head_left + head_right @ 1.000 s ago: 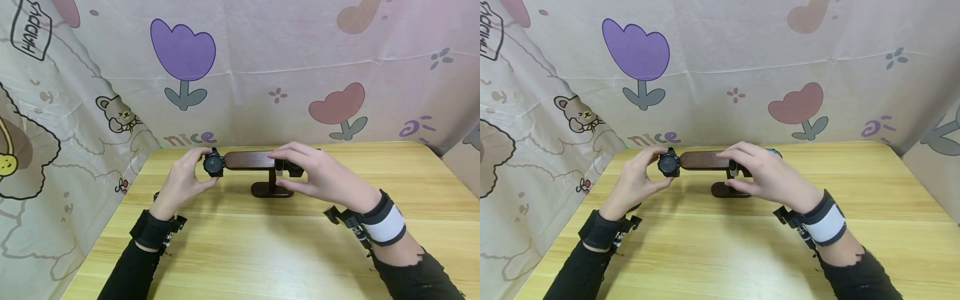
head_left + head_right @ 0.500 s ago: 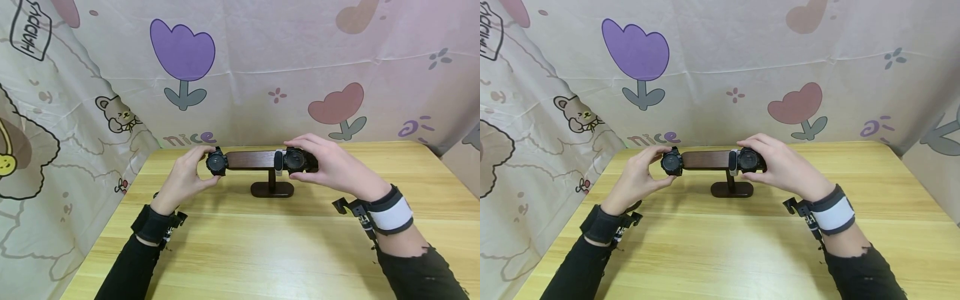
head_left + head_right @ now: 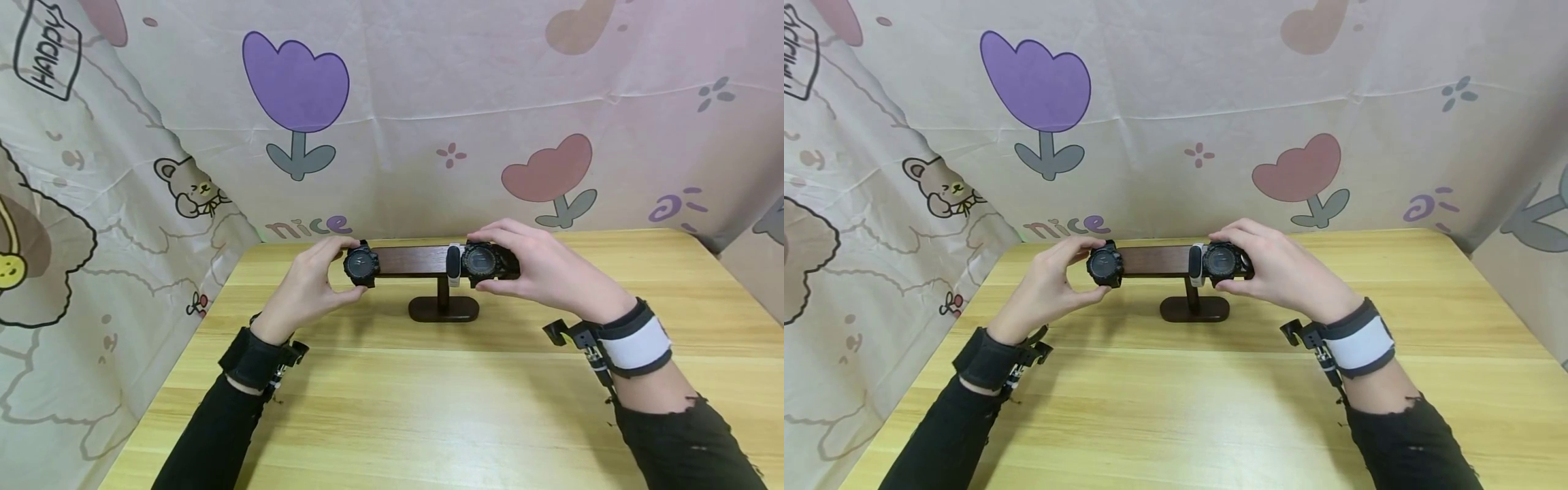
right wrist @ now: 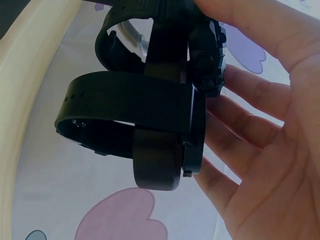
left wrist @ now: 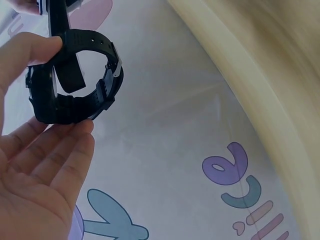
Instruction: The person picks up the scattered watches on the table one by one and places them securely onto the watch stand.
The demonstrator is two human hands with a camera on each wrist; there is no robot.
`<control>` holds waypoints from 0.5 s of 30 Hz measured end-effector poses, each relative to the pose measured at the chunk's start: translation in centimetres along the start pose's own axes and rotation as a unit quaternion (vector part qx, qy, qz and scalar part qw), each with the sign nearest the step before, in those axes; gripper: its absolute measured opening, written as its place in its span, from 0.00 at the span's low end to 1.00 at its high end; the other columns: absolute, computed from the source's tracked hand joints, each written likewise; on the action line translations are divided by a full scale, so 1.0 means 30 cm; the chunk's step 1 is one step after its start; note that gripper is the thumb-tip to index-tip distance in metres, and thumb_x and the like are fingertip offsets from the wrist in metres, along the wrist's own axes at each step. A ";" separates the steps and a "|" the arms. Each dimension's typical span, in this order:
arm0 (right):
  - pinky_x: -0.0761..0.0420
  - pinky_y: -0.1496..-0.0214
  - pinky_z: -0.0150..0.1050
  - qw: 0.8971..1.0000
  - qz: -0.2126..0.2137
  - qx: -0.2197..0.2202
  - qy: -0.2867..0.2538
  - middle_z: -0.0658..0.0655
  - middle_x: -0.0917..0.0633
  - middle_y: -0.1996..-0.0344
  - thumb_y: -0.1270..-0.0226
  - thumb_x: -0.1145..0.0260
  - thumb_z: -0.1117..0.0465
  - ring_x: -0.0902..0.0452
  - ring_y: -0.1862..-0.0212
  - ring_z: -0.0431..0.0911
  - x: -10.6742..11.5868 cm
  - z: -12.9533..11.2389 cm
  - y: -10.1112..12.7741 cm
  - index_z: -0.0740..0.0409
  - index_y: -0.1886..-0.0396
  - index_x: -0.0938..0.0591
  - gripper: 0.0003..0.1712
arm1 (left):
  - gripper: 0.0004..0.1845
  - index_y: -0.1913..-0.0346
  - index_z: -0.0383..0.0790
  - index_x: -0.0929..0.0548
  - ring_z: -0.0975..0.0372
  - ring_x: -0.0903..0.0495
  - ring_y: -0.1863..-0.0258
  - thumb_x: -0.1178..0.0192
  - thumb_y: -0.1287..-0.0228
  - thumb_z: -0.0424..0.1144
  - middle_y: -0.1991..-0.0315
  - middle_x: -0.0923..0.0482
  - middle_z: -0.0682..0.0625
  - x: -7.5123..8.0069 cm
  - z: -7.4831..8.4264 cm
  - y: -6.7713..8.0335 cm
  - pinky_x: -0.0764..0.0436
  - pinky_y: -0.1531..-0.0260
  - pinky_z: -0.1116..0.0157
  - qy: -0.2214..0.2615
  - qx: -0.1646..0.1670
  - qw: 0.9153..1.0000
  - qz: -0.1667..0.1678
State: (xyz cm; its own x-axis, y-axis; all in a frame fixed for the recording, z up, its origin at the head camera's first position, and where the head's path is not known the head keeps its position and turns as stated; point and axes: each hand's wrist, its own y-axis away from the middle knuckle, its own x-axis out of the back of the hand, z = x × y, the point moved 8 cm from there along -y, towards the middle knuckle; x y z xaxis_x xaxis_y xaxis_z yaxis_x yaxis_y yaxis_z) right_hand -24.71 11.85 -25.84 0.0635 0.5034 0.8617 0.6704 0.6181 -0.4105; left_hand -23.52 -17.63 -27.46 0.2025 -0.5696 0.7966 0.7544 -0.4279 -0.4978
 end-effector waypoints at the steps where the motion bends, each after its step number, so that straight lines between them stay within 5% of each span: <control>1: 0.13 0.45 0.51 1.000 -0.001 0.000 0.000 0.57 0.14 0.40 0.42 0.14 0.57 0.15 0.43 0.51 -0.002 0.001 0.000 0.58 0.33 0.17 0.37 | 0.37 0.34 0.36 0.21 0.49 0.16 0.38 0.17 0.47 0.36 0.37 0.17 0.41 -0.001 0.001 -0.002 0.16 0.34 0.50 0.001 -0.002 1.000 0.000; 15: 0.12 0.47 0.49 1.000 -0.004 -0.002 0.003 0.57 0.14 0.40 0.40 0.15 0.56 0.14 0.44 0.50 -0.008 0.007 -0.001 0.57 0.33 0.17 0.36 | 0.37 0.34 0.36 0.21 0.51 0.16 0.40 0.17 0.47 0.37 0.39 0.16 0.42 -0.022 0.019 -0.031 0.16 0.35 0.51 0.000 -0.022 1.000 -0.010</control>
State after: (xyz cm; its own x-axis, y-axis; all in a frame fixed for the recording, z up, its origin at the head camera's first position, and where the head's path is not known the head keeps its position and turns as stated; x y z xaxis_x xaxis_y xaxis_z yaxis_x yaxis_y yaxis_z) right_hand -24.89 11.82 -26.10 0.0631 0.4946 0.8669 0.6736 0.6198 -0.4026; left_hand -23.99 -16.47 -27.33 0.1880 -0.5614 0.8059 0.7298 -0.4693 -0.4971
